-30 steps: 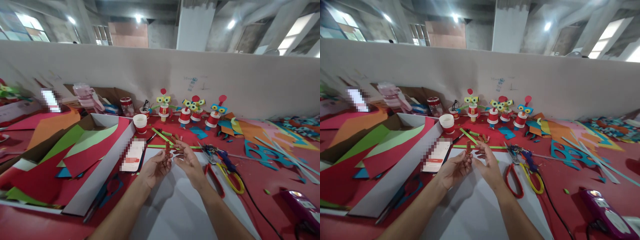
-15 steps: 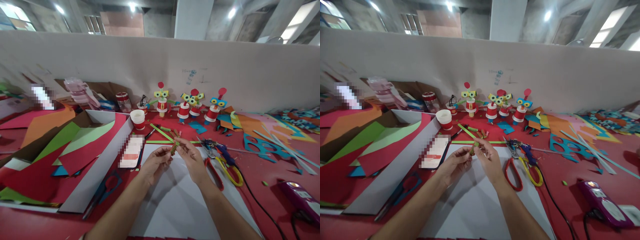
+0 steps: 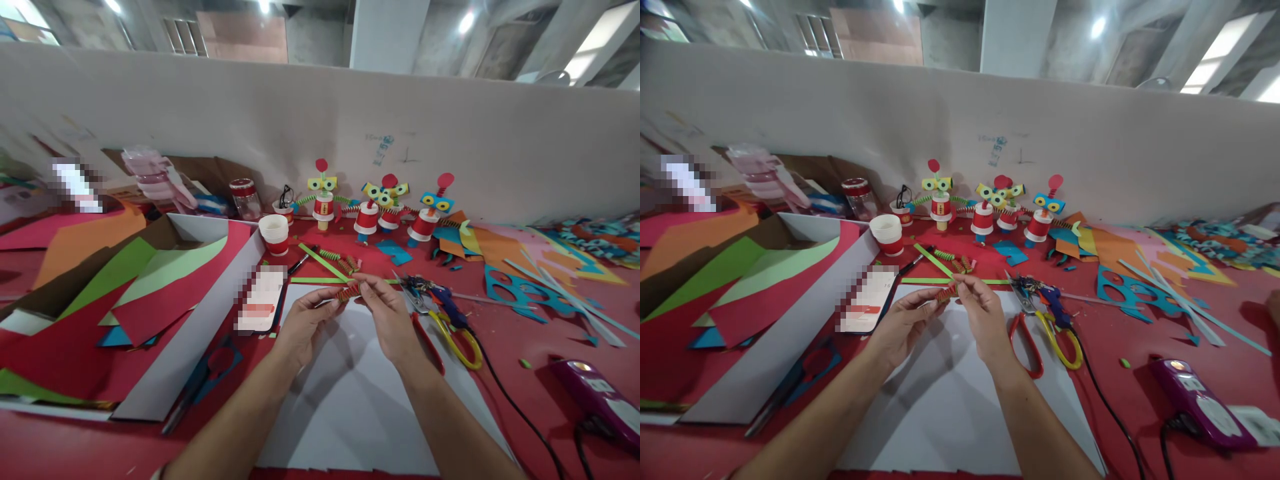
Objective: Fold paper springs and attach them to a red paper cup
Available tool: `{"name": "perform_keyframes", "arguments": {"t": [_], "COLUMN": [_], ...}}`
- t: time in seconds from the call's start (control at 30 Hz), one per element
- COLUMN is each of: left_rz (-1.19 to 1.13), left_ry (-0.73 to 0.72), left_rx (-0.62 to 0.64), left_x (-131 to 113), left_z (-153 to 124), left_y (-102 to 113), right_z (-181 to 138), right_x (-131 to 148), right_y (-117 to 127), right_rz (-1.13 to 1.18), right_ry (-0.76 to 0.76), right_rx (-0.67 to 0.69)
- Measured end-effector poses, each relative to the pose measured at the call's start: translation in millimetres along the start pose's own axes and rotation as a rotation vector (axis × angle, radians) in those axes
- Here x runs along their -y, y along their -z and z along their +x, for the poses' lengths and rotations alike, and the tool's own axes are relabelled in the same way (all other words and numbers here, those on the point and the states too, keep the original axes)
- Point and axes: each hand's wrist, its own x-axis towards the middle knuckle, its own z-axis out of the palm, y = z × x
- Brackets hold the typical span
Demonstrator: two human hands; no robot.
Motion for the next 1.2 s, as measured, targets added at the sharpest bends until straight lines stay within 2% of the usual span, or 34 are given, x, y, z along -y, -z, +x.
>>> {"name": "perform_keyframes", "arguments": {"t": [0.23, 0.4, 0.5, 0.67, 0.73, 0.9, 1.2], "left_rz": [0.049, 0.122, 0.107, 0.016, 0.044, 0.16, 0.111], "left_ry": [-0.154, -0.247, -0.191, -0.013, 0.034, 0.014, -0.018], "left_rx": [-0.08, -0.07, -0.031, 0.095, 0.083, 0.043, 0.021], "left_x": [0, 2, 1, -3, -2, 3, 3], "left_z": [3, 1, -1, -4, -4, 0, 4], "left_y": [3, 3, 1, 0, 0, 3, 6], "right_z": [-2, -2, 0, 3, 3, 2, 1], "right_x": [4, 4, 1, 1, 3, 5, -1], "right_y": [-3, -5, -3, 4, 6, 6, 6], "right_rz": [0.059, 0.147, 0.123, -0.038, -0.133, -0.234, -0.216], "right_ry": [-0.053, -0.079, -0.052, 0.049, 0.1, 0.153, 0.117], "right_rx": [-0.028, -0.015, -0.025, -0.007, 0.022, 0.068, 0.041]}}
